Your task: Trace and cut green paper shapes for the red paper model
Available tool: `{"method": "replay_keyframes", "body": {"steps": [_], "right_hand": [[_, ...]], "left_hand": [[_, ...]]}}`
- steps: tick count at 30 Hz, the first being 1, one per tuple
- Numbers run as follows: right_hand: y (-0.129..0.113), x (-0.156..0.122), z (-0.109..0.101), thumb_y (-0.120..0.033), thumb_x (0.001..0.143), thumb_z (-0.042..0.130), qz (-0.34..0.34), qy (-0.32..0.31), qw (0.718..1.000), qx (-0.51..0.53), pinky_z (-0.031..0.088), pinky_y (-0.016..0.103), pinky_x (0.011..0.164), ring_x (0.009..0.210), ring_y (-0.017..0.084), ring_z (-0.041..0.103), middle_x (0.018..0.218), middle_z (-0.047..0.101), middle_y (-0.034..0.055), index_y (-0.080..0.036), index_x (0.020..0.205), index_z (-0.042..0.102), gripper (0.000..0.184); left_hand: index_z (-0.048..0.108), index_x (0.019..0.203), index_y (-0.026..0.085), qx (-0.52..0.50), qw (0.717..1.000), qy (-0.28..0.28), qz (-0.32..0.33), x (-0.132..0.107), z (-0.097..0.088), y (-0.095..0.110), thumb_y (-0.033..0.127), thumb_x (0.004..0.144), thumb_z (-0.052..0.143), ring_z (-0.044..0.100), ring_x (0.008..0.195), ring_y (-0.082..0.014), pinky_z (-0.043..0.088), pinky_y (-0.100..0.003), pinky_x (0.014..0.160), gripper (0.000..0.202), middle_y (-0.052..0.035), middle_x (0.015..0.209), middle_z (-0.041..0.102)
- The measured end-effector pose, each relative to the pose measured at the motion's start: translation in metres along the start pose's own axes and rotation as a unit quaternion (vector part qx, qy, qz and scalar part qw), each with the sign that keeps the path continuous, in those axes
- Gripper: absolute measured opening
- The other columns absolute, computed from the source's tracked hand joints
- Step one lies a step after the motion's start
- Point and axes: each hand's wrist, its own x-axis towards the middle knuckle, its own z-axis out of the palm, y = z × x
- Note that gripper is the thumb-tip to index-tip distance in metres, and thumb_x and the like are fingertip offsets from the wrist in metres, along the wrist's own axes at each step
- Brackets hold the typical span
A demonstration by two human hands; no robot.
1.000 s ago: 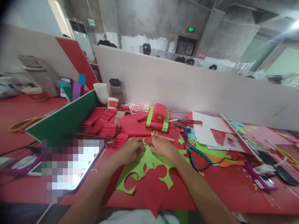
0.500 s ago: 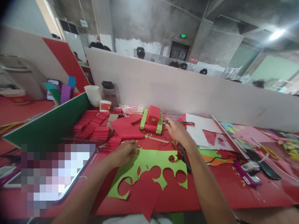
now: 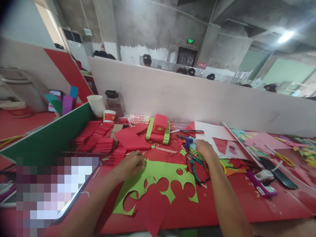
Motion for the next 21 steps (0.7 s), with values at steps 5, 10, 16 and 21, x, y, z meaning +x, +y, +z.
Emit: {"method": "replay_keyframes", "body": {"steps": [5,10,16,21], "right_hand": [[-0.026,0.007,-0.008,-0.041,0.099,0.044,0.005,0.044,0.998,0.033,0.045,0.039,0.085,0.113,0.034,0.063,0.122,0.066,0.0196,-0.017,0.127,0.056,0.039],[-0.056,0.017,0.000,-0.038,0.096,0.051,0.012,0.035,0.995,0.095,0.045,0.036,0.085,0.109,0.033,0.065,0.115,0.069,0.0207,-0.013,0.129,0.052,0.041],[-0.063,0.019,0.007,-0.028,0.092,0.057,0.027,0.042,0.992,0.118,0.044,0.032,0.079,0.101,0.031,0.068,0.107,0.071,0.0192,-0.012,0.128,0.050,0.039],[-0.060,0.019,-0.004,-0.030,0.092,0.057,0.035,0.078,0.986,0.142,0.042,0.030,0.075,0.095,0.028,0.068,0.103,0.071,0.0145,-0.016,0.130,0.044,0.042]], "left_hand": [[0.070,0.084,0.019,0.007,0.999,0.018,-0.050,-0.003,-0.001,0.000,0.021,0.081,0.061,0.060,0.098,-0.0255,0.043,-0.035,0.086,0.010,-0.0096,0.104,0.063],[0.069,0.084,0.018,-0.012,0.997,0.010,-0.072,-0.001,-0.001,-0.007,0.017,0.080,0.061,0.060,0.096,-0.0236,0.043,-0.032,0.082,0.009,-0.0094,0.103,0.063],[0.068,0.085,0.018,-0.032,0.995,-0.002,-0.091,-0.001,-0.002,-0.006,0.021,0.081,0.061,0.061,0.091,-0.0223,0.043,-0.030,0.075,0.009,-0.0084,0.101,0.062],[0.068,0.085,0.018,-0.033,0.997,0.008,-0.074,-0.002,0.000,-0.008,0.022,0.081,0.062,0.059,0.096,-0.0244,0.043,-0.033,0.080,0.008,-0.0089,0.100,0.062]]}}
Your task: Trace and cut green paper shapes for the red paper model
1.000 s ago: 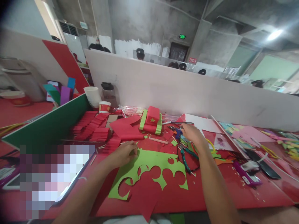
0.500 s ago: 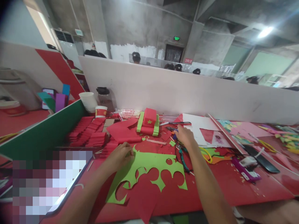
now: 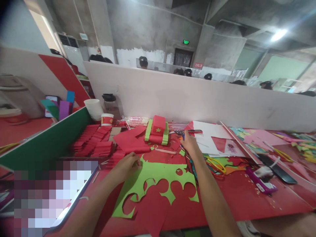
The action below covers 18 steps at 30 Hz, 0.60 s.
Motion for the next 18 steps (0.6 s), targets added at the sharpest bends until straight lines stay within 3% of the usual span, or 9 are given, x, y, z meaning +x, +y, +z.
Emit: {"method": "replay_keyframes", "body": {"steps": [5,12,18], "right_hand": [[0.014,0.003,-0.004,-0.033,0.092,0.054,0.025,0.049,0.998,0.031,0.039,0.029,0.068,0.086,0.026,0.067,0.097,0.070,0.0109,-0.018,0.121,0.048,0.033],[0.036,0.001,0.003,-0.034,0.088,0.057,0.040,0.118,0.991,0.039,0.031,0.027,0.060,0.076,0.024,0.064,0.083,0.067,0.0058,-0.021,0.104,0.052,0.022],[0.027,0.003,0.009,-0.033,0.085,0.059,-0.028,0.105,0.992,0.070,0.030,0.026,0.059,0.072,0.021,0.061,0.081,0.066,0.0034,-0.022,0.097,0.052,0.018]], "left_hand": [[0.069,0.085,0.017,0.019,1.000,0.011,0.004,-0.002,-0.001,0.002,0.018,0.081,0.060,0.058,0.099,-0.0261,0.044,-0.036,0.085,0.009,-0.0108,0.104,0.061],[0.068,0.083,0.016,0.047,0.999,-0.005,-0.025,0.000,-0.004,0.009,0.013,0.080,0.059,0.060,0.090,-0.0238,0.043,-0.033,0.080,0.010,-0.0112,0.098,0.062],[0.068,0.084,0.016,0.024,0.999,-0.011,-0.019,0.000,-0.004,0.004,0.017,0.081,0.060,0.060,0.090,-0.0230,0.043,-0.032,0.079,0.009,-0.0108,0.100,0.061]]}}
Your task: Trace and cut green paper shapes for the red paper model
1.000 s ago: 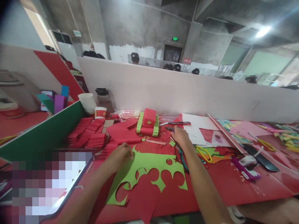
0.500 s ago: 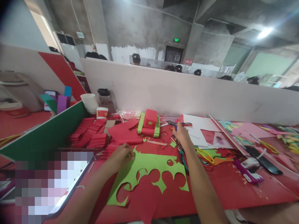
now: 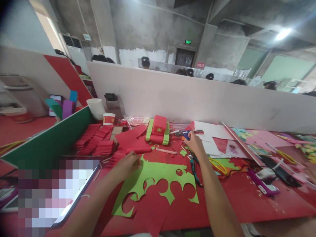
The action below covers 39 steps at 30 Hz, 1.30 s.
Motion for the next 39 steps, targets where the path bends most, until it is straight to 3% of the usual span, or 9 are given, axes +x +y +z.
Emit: {"method": "replay_keyframes", "body": {"steps": [5,8,12,15,17,23,27,33,39], "right_hand": [[0.002,0.002,0.006,-0.027,0.083,0.058,0.024,0.029,0.999,0.023,0.029,0.026,0.058,0.068,0.019,0.057,0.074,0.062,0.0020,-0.021,0.091,0.051,0.012],[0.008,0.001,0.007,-0.031,0.078,0.064,-0.013,0.006,0.987,0.163,0.036,0.024,0.059,0.068,0.017,0.056,0.073,0.059,-0.0008,-0.022,0.082,0.050,0.018],[0.007,0.001,0.006,-0.047,0.071,0.072,0.044,0.073,0.888,0.452,0.041,0.022,0.049,0.055,0.013,0.053,0.072,0.056,-0.0046,-0.022,0.082,0.047,0.037],[0.004,0.001,-0.004,-0.055,0.069,0.074,0.080,0.127,0.822,0.549,0.041,0.019,0.041,0.046,0.009,0.050,0.065,0.051,-0.0092,-0.024,0.085,0.043,0.047],[0.002,0.001,-0.015,-0.050,0.062,0.081,0.091,0.162,0.755,0.628,0.040,0.016,0.039,0.048,0.009,0.053,0.064,0.054,-0.0093,-0.023,0.084,0.044,0.051],[-0.008,-0.006,-0.062,-0.034,0.058,0.087,0.055,0.081,0.646,0.757,0.027,0.010,0.030,0.052,0.005,0.050,0.069,0.052,-0.0066,-0.020,0.083,0.057,0.041],[-0.024,-0.015,-0.093,-0.024,0.062,0.086,0.011,0.015,0.669,0.743,0.025,0.009,0.030,0.054,0.005,0.047,0.068,0.048,-0.0056,-0.019,0.078,0.058,0.032],[-0.039,-0.023,-0.119,-0.034,0.072,0.082,-0.045,-0.057,0.748,0.660,0.046,0.016,0.044,0.060,0.009,0.052,0.071,0.055,-0.0025,-0.020,0.086,0.061,0.028],[-0.047,-0.025,-0.122,-0.036,0.072,0.082,-0.066,-0.067,0.744,0.662,0.046,0.017,0.044,0.057,0.008,0.053,0.079,0.063,-0.0019,-0.023,0.099,0.062,0.037]], "left_hand": [[0.068,0.083,0.017,0.030,0.999,0.021,-0.013,-0.004,-0.001,0.005,0.015,0.080,0.057,0.059,0.095,-0.0253,0.043,-0.034,0.082,0.011,-0.0109,0.100,0.061],[0.066,0.083,0.017,0.051,0.998,0.022,-0.018,-0.005,-0.001,0.007,0.013,0.080,0.053,0.060,0.091,-0.0247,0.044,-0.034,0.079,0.014,-0.0108,0.098,0.061],[0.065,0.080,0.017,0.037,0.999,0.023,-0.010,-0.002,0.001,0.000,0.014,0.078,0.055,0.061,0.085,-0.0229,0.044,-0.033,0.075,0.011,-0.0108,0.094,0.063],[0.064,0.078,0.017,0.015,1.000,0.025,0.004,0.001,0.003,-0.007,0.014,0.076,0.056,0.061,0.082,-0.0218,0.043,-0.031,0.072,0.009,-0.0095,0.091,0.064],[0.064,0.076,0.018,0.011,1.000,0.024,0.014,0.001,0.004,-0.008,0.013,0.075,0.055,0.060,0.081,-0.0213,0.042,-0.030,0.070,0.010,-0.0081,0.087,0.064],[0.063,0.072,0.018,-0.001,0.997,0.072,0.014,-0.002,0.001,0.002,0.009,0.073,0.053,0.060,0.085,-0.0213,0.045,-0.031,0.076,0.014,-0.0093,0.091,0.062],[0.062,0.074,0.017,-0.036,0.996,0.075,0.010,-0.005,-0.009,0.012,0.014,0.077,0.055,0.060,0.079,-0.0178,0.045,-0.029,0.071,0.009,-0.0100,0.098,0.063],[0.062,0.077,0.018,-0.116,0.993,-0.001,0.034,-0.003,-0.027,0.026,0.023,0.080,0.059,0.056,0.067,-0.0139,0.037,-0.023,0.058,0.007,-0.0013,0.072,0.064],[0.056,0.084,0.017,-0.322,0.941,-0.033,0.098,0.007,-0.045,0.049,0.033,0.081,0.063,0.048,0.059,-0.0098,0.037,-0.020,0.054,0.017,0.0038,0.066,0.053]]}}
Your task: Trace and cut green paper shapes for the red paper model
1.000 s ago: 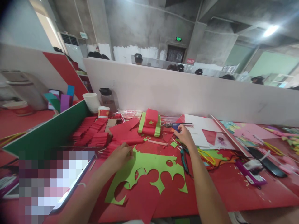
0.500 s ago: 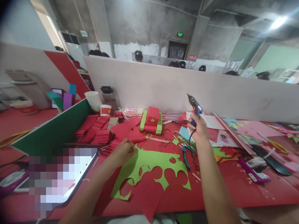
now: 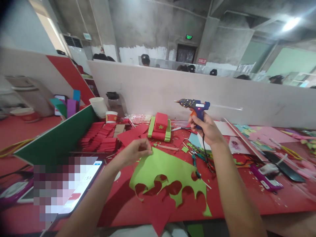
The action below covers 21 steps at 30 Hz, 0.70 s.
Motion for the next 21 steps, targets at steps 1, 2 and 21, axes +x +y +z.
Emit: {"method": "replay_keyframes", "body": {"steps": [1,2,21], "right_hand": [[0.001,0.001,0.000,-0.036,0.072,0.082,-0.001,0.001,1.000,-0.001,0.045,0.017,0.043,0.056,0.008,0.053,0.079,0.063,-0.0019,-0.022,0.099,0.062,0.036],[0.001,0.002,-0.001,-0.036,0.072,0.083,0.001,0.001,1.000,-0.004,0.043,0.016,0.042,0.055,0.008,0.053,0.080,0.064,-0.0015,-0.022,0.097,0.062,0.036],[0.015,0.014,0.026,-0.038,0.076,0.078,0.015,-0.006,0.999,0.034,0.036,0.018,0.042,0.046,0.005,0.041,0.062,0.049,-0.0067,-0.019,0.095,0.063,0.030]], "left_hand": [[0.055,0.088,0.018,-0.021,1.000,0.022,0.002,0.005,0.002,0.001,0.033,0.080,0.064,0.048,0.058,-0.0094,0.036,-0.020,0.054,0.019,0.0046,0.066,0.052],[0.055,0.094,0.018,-0.028,0.999,0.038,0.001,0.009,0.004,0.000,0.033,0.080,0.065,0.049,0.059,-0.0097,0.037,-0.019,0.054,0.022,0.0046,0.067,0.052],[0.063,0.079,0.014,0.006,0.999,0.038,0.007,0.044,0.037,-0.057,0.029,0.080,0.059,0.052,0.061,-0.0120,0.042,-0.022,0.058,0.015,0.0000,0.069,0.061]]}}
